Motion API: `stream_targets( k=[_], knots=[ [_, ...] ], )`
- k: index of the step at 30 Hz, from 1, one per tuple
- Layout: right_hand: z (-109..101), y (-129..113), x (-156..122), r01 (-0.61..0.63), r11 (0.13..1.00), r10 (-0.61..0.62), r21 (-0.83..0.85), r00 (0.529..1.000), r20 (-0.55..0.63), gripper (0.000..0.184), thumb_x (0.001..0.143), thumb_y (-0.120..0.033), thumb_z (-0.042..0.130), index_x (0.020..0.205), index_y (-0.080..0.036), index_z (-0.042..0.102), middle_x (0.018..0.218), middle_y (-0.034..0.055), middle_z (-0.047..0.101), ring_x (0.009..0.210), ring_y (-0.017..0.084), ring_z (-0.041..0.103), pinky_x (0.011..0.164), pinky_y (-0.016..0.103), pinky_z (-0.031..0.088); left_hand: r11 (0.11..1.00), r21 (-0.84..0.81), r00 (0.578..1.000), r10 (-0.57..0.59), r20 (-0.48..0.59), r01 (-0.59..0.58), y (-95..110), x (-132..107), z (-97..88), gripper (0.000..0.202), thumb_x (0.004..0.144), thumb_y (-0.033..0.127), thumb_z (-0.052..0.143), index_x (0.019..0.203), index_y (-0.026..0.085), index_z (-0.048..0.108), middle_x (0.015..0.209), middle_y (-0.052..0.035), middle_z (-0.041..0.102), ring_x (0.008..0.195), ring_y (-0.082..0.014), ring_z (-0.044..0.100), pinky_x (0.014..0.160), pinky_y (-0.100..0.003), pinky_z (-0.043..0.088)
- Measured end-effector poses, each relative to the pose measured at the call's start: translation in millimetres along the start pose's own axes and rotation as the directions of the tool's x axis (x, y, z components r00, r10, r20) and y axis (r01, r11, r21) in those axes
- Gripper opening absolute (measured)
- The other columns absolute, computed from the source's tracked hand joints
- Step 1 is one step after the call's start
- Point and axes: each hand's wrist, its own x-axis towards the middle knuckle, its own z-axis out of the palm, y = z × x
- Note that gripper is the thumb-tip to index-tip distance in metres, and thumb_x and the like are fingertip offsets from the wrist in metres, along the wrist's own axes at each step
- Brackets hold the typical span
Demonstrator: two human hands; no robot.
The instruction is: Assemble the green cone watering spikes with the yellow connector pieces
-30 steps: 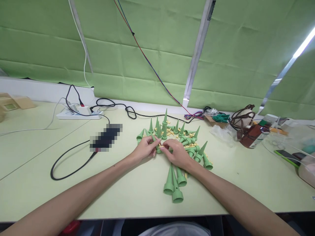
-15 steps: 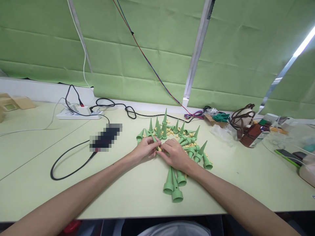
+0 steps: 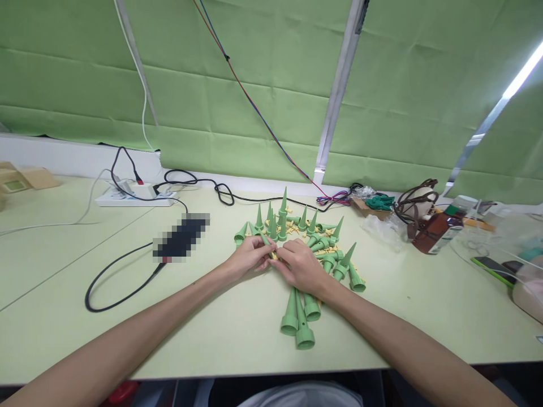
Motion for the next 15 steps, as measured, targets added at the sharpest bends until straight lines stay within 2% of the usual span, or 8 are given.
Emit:
stream_targets(
  k=[8, 15],
  knots=[
    [-1.4, 0.2, 1.4, 0.000, 1.000, 0.000, -0.003, 1.000, -0.007, 0.022, 0.098, -0.026, 0.050, 0.080, -0.017, 0.058, 0.073, 0.0046, 0.056, 0.070, 0.018, 0.048, 0.070, 0.031, 0.038, 1.000, 0.015, 1.000, 0.013, 0.019, -0.013, 0.8, -0.8, 0.4, 0.035, 0.080, 0.045, 0.068, 0.065, 0.015, 0.059, 0.045, 0.0021, 0.051, 0.036, -0.0065, 0.038, 0.038, -0.020, 0.026],
    [3.2, -0.6, 2.0, -0.003, 1.000, 0.002, -0.006, 0.999, -0.033, 0.021, 0.098, -0.024, 0.048, 0.079, -0.018, 0.056, 0.073, 0.0046, 0.058, 0.069, 0.018, 0.049, 0.068, 0.031, 0.039, 0.999, 0.043, 1.000, 0.007, -0.016, -0.006, 0.8, -0.5, 2.5, 0.036, 0.081, 0.046, 0.067, 0.065, 0.015, 0.059, 0.046, 0.0011, 0.050, 0.037, -0.0075, 0.038, 0.039, -0.021, 0.026]
  ],
)
